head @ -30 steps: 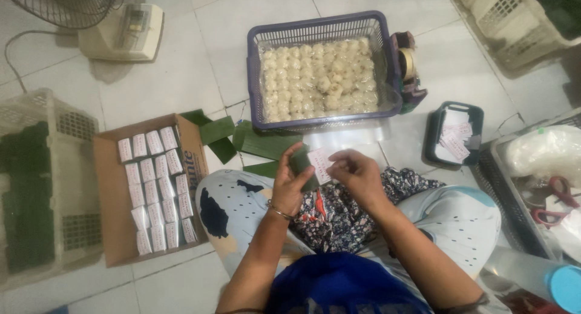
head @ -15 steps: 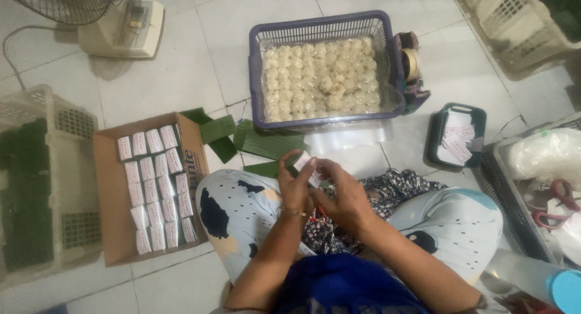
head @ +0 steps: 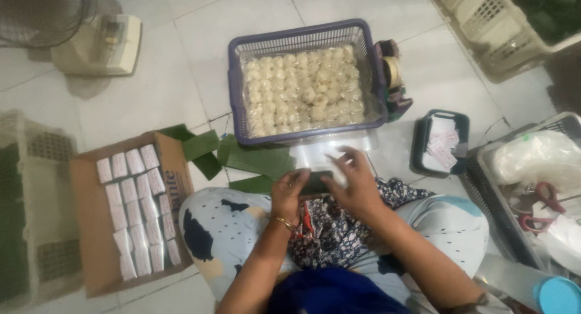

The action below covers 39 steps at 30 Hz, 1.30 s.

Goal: The person sits on the floor wrapping small white food items in cut green leaf pieces, folding the leaf around each item by hand and placing the wrapped items into a plastic basket. They also take small paper labels from a tray and attach them to the wrapped items, with finished labeled items collected in a cardboard box.

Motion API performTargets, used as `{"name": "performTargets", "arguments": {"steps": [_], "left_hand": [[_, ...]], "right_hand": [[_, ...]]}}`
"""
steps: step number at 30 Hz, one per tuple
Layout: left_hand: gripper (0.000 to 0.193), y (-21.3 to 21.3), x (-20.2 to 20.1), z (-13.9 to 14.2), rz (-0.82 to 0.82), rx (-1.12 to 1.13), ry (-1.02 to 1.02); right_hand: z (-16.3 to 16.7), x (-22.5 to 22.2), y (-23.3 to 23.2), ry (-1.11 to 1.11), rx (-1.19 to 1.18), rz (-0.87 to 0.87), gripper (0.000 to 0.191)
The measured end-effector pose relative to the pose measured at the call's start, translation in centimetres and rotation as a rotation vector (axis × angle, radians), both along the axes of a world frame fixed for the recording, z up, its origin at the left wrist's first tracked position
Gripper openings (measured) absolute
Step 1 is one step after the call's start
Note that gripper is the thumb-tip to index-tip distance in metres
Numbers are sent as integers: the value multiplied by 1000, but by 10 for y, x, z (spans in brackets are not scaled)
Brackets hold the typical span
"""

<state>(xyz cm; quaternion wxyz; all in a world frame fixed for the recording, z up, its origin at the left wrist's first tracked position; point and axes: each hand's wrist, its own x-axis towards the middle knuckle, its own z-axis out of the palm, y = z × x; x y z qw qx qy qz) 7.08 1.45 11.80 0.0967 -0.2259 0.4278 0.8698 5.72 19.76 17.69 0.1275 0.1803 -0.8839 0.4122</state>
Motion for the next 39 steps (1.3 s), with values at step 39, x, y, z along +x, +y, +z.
{"name": "performTargets", "arguments": {"steps": [39], "left_hand": [[20, 11, 9, 50, 59, -590, 516]], "right_hand": [[-66, -127, 119, -522, -371, -559, 17]]}}
